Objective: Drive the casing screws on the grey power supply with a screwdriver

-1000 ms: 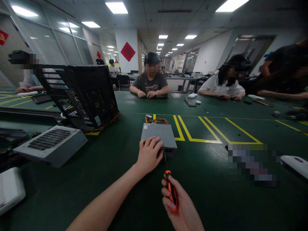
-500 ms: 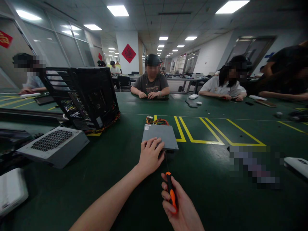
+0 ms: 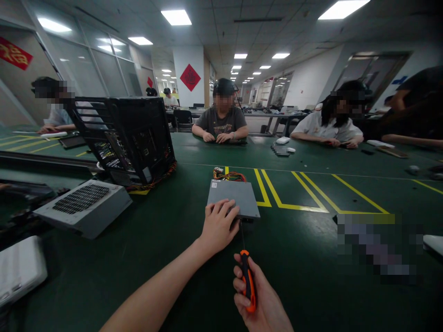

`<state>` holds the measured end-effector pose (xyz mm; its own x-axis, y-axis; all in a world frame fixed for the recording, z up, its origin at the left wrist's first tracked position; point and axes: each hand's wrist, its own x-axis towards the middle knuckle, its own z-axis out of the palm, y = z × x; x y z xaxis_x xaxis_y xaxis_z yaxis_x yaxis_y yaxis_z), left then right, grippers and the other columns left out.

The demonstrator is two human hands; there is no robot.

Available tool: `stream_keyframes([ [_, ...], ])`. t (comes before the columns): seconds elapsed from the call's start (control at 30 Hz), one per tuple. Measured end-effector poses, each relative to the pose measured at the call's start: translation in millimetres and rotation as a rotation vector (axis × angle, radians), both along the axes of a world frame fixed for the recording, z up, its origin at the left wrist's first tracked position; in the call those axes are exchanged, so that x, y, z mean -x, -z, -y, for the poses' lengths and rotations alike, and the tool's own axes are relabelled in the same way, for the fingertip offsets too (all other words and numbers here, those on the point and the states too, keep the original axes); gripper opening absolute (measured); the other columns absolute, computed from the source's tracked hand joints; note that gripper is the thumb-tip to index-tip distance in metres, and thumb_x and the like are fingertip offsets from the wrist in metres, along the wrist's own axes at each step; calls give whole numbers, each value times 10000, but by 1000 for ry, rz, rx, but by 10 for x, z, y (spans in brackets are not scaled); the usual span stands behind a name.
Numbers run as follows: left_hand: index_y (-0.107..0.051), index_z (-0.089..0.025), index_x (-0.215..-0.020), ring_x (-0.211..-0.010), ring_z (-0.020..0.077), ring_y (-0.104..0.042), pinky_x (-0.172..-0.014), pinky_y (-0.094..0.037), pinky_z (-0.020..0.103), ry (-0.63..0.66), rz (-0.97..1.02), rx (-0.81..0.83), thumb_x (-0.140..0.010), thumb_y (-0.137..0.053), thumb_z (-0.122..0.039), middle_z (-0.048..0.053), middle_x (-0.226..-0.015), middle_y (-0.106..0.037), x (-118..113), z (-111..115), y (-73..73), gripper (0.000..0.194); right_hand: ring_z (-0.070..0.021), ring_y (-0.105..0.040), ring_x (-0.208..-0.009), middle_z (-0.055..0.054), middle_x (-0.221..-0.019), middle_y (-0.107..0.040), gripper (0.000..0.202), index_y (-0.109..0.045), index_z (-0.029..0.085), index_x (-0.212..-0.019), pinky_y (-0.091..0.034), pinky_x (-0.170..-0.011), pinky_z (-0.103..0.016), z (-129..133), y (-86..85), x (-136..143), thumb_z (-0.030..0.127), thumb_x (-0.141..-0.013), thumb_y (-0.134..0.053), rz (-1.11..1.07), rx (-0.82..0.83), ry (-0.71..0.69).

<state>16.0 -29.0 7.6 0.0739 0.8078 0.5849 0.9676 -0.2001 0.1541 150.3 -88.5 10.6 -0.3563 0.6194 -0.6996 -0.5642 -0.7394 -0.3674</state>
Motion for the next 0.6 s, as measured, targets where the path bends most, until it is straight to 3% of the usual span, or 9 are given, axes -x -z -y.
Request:
stream_keyframes([
  [0.3, -522, -250, -1073, -1110, 225, -422, -881, -286, 410, -5, -3, -14, -794, -508, -287, 34, -1192, -525, -12, -7, 7, 282, -3, -285, -328, 20, -585, -499, 116, -523, 129, -797, -206, -284, -112, -10, -51, -43, 233, -833, -485, -73, 33, 19],
  [0.47, -522, -247, -1073, -1116, 227, -418, -881, -289, 412, -1, -12, -17, -799, -498, -290, 36, -1195, -522, -10, -2, 1, 278, -38, -410, -418, -6, -625, -523, 174, -538, 117, -875, -269, -323, -119, -12, -70, -37, 268, -856, -454, -20, 48, 51],
  [0.6, -524, -253, -1070, -1123, 231, -412, -884, -287, 414, -7, -7, -4, -808, -483, -287, 34, -1197, -522, -7, 2, 1, 267, -53, -430, -439, -11, -624, -527, 246, -545, 113, -960, -287, -335, -130, -8, -33, -33, 311, -864, -434, 0, 51, 11],
])
